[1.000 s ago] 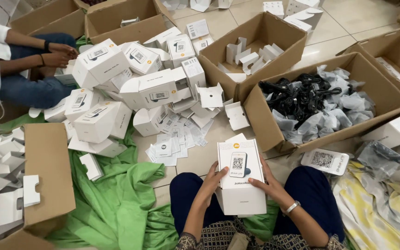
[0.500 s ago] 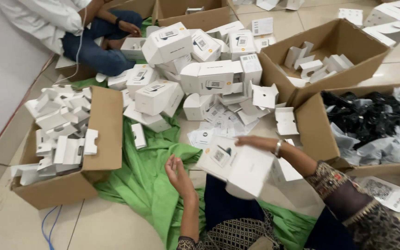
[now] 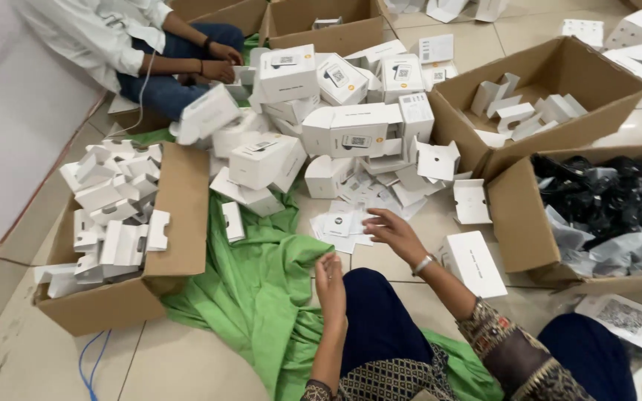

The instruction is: The person is packaging electronic devices (possibly smartwatches) into white boxes, including inserting accessories and applying labels.

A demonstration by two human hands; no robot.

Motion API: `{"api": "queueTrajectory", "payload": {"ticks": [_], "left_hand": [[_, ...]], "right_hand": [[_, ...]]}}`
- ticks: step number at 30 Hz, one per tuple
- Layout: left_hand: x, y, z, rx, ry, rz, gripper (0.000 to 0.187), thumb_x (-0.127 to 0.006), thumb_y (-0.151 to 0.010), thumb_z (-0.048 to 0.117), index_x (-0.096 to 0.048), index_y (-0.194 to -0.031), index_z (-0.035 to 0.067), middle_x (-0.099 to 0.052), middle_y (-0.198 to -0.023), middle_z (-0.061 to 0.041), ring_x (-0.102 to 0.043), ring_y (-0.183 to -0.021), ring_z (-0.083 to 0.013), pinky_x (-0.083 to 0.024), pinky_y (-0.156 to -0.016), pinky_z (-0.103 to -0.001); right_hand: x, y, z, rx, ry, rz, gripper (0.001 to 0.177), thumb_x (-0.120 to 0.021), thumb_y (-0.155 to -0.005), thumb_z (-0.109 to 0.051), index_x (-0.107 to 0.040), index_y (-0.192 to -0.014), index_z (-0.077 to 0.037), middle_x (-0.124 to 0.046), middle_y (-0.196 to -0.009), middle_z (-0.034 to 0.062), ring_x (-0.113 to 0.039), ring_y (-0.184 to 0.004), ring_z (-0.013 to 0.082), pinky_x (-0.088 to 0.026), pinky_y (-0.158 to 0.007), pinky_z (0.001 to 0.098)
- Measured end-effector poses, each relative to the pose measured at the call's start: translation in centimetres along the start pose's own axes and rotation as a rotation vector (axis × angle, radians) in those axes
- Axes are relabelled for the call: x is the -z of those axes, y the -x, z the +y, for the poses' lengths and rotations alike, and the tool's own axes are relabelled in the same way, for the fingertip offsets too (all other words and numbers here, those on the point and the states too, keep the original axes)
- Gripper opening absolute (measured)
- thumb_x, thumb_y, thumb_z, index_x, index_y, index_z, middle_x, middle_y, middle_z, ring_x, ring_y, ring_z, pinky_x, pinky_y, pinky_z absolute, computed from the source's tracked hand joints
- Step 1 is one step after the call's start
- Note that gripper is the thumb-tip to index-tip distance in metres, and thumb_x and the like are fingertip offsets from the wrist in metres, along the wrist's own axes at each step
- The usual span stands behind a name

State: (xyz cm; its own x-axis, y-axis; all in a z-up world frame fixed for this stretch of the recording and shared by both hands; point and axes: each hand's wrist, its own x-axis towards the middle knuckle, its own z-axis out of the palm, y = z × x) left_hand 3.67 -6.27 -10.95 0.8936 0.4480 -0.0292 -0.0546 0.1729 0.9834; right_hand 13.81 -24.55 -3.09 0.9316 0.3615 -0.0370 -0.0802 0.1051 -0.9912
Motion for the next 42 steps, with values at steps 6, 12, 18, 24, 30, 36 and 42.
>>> {"api": "queueTrajectory", "payload": {"ticks": [6, 12, 18, 24, 30, 36, 42], "left_hand": [[-9.6, 4.3, -2.5, 0.316, -0.356, -0.357, 0.054, -0.061, -0.097, 0.038, -0.055, -0.136, 0.001, -0.067, -0.131, -0.018, -0.066, -0.118, -0.0250, -0.051, -0.097, -0.035], [-17.4, 7.5, -12.1, 0.396, -0.454, -0.695, 0.077, -0.063, -0.099, 0.045, -0.035, -0.151, -0.004, -0.059, -0.137, -0.024, -0.064, -0.122, -0.0302, -0.052, -0.099, -0.036], [-19.2, 9.2, -6.6, 0.580, -0.297, -0.779, 0.084, -0.059, -0.092, 0.048, -0.031, -0.155, 0.000, -0.063, -0.137, -0.020, -0.062, -0.121, -0.0307, -0.053, -0.094, -0.040], [-14.6, 6.5, -10.4, 0.521, -0.407, -0.712, 0.096, -0.062, -0.091, 0.057, -0.023, -0.157, -0.002, -0.061, -0.142, -0.023, -0.059, -0.132, -0.0300, -0.045, -0.109, -0.038], [-11.3, 3.1, -7.9, 0.361, -0.437, -0.632, 0.104, -0.069, -0.088, 0.062, -0.024, -0.160, 0.001, -0.038, -0.153, -0.028, -0.043, -0.142, -0.0360, -0.040, -0.113, -0.042], [-13.4, 5.5, 1.1, 0.606, -0.558, -0.925, 0.101, -0.070, -0.075, 0.067, -0.049, -0.148, 0.000, -0.066, -0.133, -0.023, -0.066, -0.122, -0.0304, -0.053, -0.098, -0.041], [-12.9, 5.4, -0.3, 0.622, -0.423, -0.857, 0.096, -0.081, -0.071, 0.057, -0.056, -0.135, -0.011, -0.071, -0.122, -0.022, -0.071, -0.112, -0.0269, -0.056, -0.096, -0.038]], "right_hand": [[14.6, 15.5, 5.7, 0.064, 0.425, 0.840, 0.050, -0.077, -0.088, -0.018, -0.061, -0.131, 0.002, -0.071, -0.116, 0.0156, -0.069, -0.104, 0.0209, -0.058, -0.090, 0.0337], [20.0, 21.9, 11.9, -0.222, 0.676, 0.762, 0.112, -0.095, -0.062, -0.041, -0.039, -0.147, 0.004, -0.060, -0.132, 0.0233, -0.061, -0.123, 0.0319, -0.052, -0.099, 0.0433], [11.7, 19.9, 9.4, -0.117, 0.959, 0.722, 0.162, -0.102, -0.039, -0.047, -0.003, -0.157, 0.005, -0.030, -0.148, 0.0356, -0.035, -0.137, 0.0467, -0.041, -0.106, 0.0479], [12.1, 19.2, 8.9, -0.208, 0.526, 0.918, 0.131, -0.093, -0.056, -0.048, -0.020, -0.154, 0.000, -0.061, -0.130, 0.0223, -0.067, -0.113, 0.0328, -0.055, -0.093, 0.0429], [19.3, 23.4, 14.6, -0.301, -0.077, 0.557, 0.089, -0.078, -0.080, -0.037, -0.036, -0.153, -0.006, -0.070, -0.125, 0.0169, -0.068, -0.102, 0.0206, -0.056, -0.083, 0.0353], [18.8, 26.1, 12.1, -0.358, -0.191, 0.459, 0.074, -0.064, -0.088, -0.046, -0.048, -0.149, -0.007, -0.068, -0.125, 0.0088, -0.068, -0.105, 0.0160, -0.054, -0.091, 0.0319], [17.9, 25.7, 10.3, -0.340, -0.171, 0.492, 0.072, -0.064, -0.088, -0.046, -0.051, -0.147, -0.007, -0.070, -0.125, 0.0080, -0.069, -0.107, 0.0165, -0.051, -0.096, 0.0313]]}}
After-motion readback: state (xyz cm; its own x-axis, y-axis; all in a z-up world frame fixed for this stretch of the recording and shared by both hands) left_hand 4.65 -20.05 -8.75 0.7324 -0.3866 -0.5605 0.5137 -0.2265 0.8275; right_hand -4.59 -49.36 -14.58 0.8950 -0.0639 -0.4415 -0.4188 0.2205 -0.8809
